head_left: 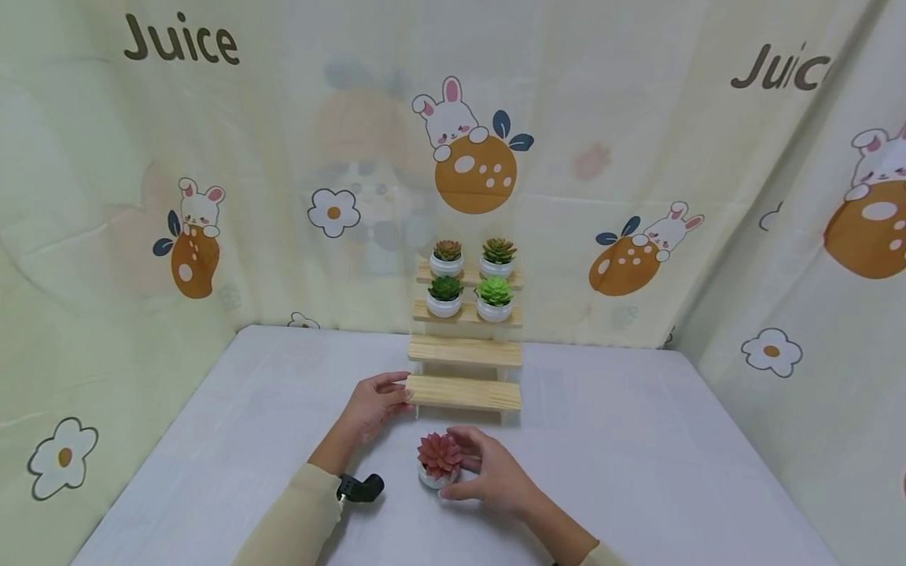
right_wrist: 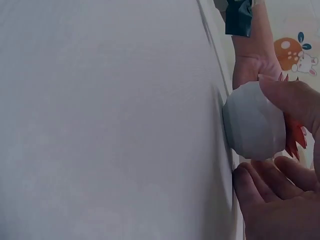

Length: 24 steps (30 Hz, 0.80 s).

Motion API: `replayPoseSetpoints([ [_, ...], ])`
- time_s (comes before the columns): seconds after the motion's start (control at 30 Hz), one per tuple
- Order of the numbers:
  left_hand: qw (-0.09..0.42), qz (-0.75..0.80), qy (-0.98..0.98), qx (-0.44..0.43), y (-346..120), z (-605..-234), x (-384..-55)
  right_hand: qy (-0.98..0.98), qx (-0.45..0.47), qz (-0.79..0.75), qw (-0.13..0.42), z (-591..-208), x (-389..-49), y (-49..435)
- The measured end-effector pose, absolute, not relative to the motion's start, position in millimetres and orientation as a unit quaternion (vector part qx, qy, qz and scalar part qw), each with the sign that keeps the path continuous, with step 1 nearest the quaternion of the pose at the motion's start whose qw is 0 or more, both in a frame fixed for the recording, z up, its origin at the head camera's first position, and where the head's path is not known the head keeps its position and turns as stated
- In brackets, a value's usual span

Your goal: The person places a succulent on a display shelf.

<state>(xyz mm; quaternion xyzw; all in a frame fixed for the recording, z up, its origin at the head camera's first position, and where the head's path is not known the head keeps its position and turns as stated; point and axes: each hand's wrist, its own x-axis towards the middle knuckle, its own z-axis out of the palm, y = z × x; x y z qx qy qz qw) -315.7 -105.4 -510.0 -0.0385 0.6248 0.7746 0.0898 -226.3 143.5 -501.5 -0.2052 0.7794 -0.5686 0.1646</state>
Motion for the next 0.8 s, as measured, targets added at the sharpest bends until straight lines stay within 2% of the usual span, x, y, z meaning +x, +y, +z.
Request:
replayPoseSetpoints([
  [0.8,0.09,0.772,0.628,-0.037,-106.4,-512.4,-315.9,0.774,-0.18,-0.591,0.141,-504.7,-231.1,129.8],
])
